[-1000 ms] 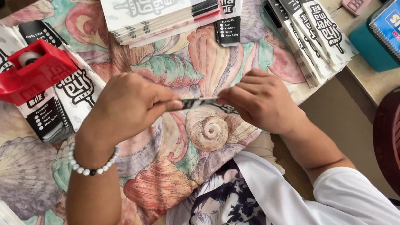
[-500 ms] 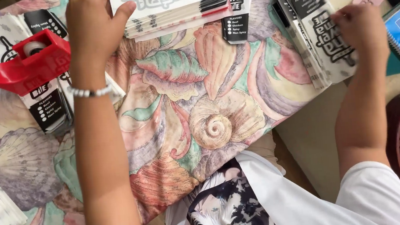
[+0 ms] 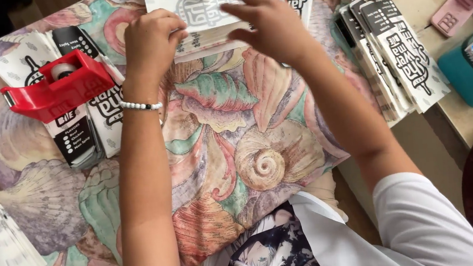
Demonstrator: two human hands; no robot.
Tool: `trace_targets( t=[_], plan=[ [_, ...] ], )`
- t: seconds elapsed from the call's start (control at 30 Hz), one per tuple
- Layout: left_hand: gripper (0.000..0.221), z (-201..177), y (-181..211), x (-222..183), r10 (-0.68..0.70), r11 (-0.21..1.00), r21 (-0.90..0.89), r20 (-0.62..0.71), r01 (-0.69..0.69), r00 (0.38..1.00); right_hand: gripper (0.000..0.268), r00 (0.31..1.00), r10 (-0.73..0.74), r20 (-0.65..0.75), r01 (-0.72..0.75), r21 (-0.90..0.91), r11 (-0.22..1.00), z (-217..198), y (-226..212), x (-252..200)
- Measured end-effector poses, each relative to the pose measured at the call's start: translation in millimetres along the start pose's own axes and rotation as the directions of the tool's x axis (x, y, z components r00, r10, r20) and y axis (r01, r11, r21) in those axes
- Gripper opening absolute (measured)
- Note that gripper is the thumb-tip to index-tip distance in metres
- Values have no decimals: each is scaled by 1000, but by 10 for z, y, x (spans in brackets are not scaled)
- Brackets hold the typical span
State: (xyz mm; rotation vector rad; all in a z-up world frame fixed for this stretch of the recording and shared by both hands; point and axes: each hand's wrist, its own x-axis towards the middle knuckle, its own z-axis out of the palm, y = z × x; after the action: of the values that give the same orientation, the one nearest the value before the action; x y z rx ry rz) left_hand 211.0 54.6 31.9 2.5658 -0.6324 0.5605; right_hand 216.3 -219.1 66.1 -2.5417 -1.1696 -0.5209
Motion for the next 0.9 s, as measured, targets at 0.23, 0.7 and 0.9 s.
trace_targets(
  t=[0.23, 0.7, 0.9],
  plan=[
    [2, 105, -30, 11, -13, 1000, 1, -120, 13, 993, 22, 996, -89, -14, 89, 83, 993, 670, -17, 560],
    [36, 41, -187, -64, -373, 882, -410, -305, 232, 877, 11, 912, 388, -132, -208, 666, 716, 775, 119, 530],
    [27, 18, -220, -77, -317, 835, -536, -279, 127, 906, 25, 908, 354, -225, -88, 722, 687, 763, 122, 498]
  ],
)
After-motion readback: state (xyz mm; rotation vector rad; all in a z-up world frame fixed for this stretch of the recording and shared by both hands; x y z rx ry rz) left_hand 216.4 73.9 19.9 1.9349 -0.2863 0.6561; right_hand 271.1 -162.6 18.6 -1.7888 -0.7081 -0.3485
